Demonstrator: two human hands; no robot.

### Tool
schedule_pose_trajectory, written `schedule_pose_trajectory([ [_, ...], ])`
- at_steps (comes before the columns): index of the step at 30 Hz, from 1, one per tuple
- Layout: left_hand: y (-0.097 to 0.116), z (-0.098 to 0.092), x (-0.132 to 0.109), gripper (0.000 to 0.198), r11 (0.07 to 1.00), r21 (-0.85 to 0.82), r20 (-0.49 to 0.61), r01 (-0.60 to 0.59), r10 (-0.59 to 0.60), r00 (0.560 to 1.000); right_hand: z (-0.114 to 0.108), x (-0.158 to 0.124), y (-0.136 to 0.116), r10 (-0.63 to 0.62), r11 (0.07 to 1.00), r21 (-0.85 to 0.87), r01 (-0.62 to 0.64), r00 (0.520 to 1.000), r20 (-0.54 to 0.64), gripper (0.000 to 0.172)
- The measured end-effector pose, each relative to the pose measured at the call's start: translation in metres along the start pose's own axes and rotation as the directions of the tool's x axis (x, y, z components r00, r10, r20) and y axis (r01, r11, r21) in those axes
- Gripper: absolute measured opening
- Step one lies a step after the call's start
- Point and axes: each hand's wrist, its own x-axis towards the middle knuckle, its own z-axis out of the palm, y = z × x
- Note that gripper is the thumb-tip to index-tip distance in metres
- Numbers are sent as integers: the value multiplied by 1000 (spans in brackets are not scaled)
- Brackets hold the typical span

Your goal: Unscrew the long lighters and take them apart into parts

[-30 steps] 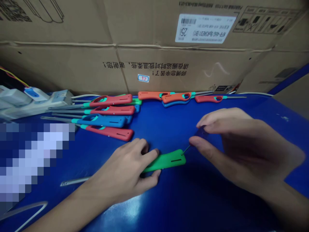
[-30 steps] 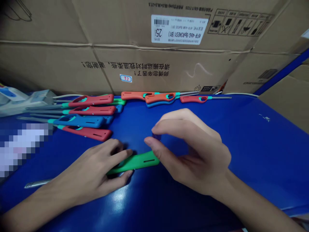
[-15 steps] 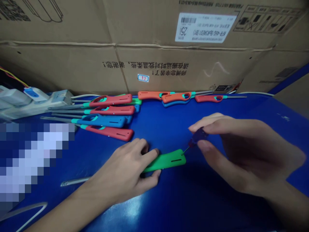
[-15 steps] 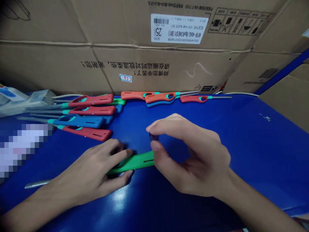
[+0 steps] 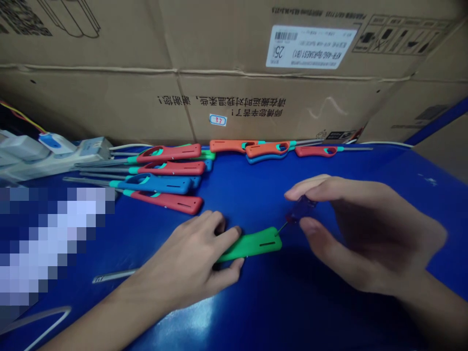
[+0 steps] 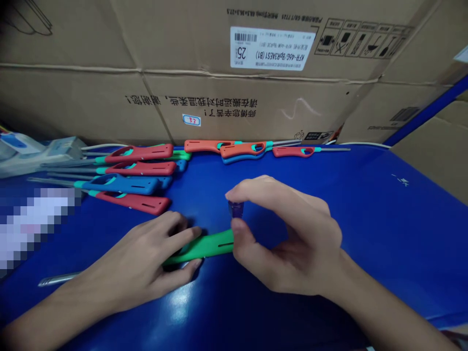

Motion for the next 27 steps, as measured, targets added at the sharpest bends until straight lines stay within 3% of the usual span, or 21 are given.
schedule_pose_trajectory([
  [4, 0, 0, 0, 28, 1000, 8, -6, -4, 4, 1000, 0, 2, 1, -54, 992, -114, 50, 998, -28, 43],
  [10, -1, 2, 0, 29, 1000, 13, -6, 1, 0, 1000, -1, 0, 3, 0, 1000, 5, 0, 1000, -19, 47],
  [15, -2, 3, 0, 29, 1000, 20, -12, -3, 3, 1000, -1, 1, 5, -61, 992, -116, 58, 998, -30, 44],
  [21, -1, 2, 0, 29, 1000, 16, 5, 4, -4, 1000, -1, 1, 3, -52, 997, -50, 52, 999, 16, 45],
  [27, -1, 1, 0, 29, 1000, 24, -1, 5, -5, 1000, -2, 1, 3, -53, 990, -133, 53, 999, 6, 42],
])
